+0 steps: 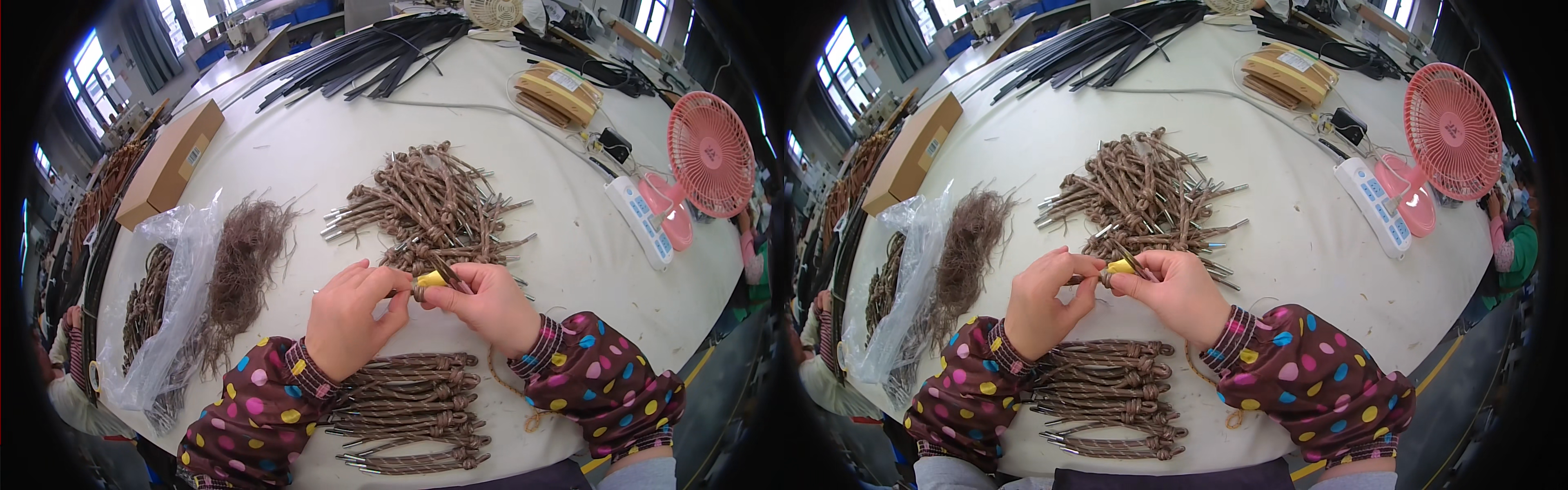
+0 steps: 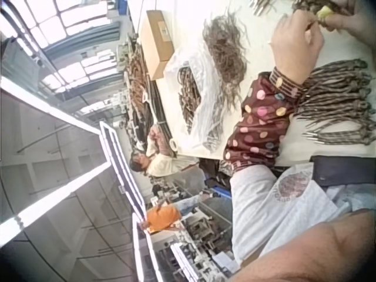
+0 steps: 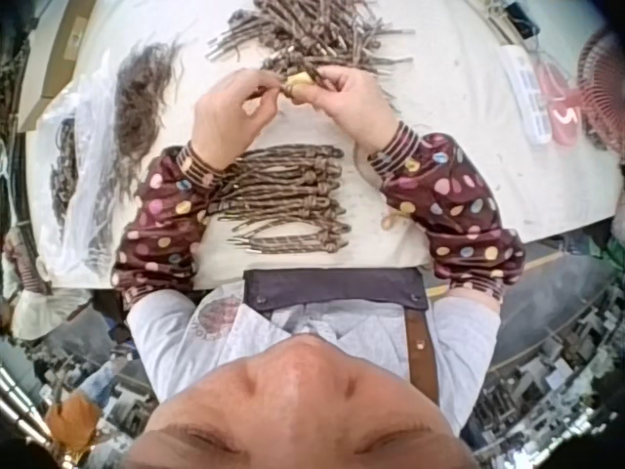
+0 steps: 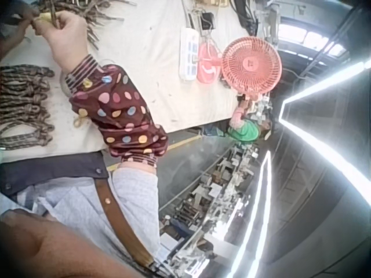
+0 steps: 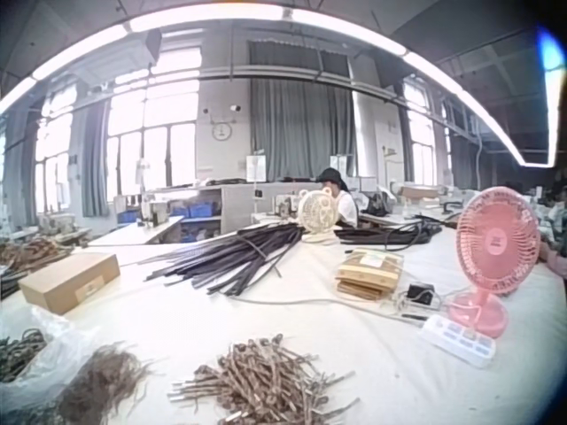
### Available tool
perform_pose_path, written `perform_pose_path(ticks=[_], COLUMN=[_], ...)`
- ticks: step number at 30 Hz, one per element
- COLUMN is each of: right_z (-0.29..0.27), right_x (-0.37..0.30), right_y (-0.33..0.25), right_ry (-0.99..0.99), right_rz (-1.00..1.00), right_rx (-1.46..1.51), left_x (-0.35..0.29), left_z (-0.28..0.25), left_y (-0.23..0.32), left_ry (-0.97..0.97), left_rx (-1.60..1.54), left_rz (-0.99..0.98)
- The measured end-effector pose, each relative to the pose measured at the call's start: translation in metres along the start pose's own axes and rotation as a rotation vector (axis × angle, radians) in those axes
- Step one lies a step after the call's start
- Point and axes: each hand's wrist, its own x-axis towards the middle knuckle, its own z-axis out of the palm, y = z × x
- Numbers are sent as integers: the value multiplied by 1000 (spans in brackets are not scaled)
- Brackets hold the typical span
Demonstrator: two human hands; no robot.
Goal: The person trims leather or fabric straps with metal tips using scissors.
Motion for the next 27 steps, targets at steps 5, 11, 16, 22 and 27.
perform_pose_path(ticks=[5, 11, 16, 22, 27], right_z=[-2, -12, -11, -8, -8], right_x=[-1, -5, -4, -1, 0], right_y=[-5, -22, -30, -35, -41], right_ry=[-70, 37, 88, 51, 25], right_rz=[125, -284, -635, -744, -842], right_rx=[83, -652, -1129, -1283, -1341], left_x=[-3, -2, -3, -5, -3], left_z=[-2, 0, 2, 5, 6], left_y=[2, -3, -5, -7, -6], left_ry=[-94, -23, -11, -15, -22], left_rx=[-426, -237, -175, -116, -78], left_rz=[-321, -173, -78, -18, 59])
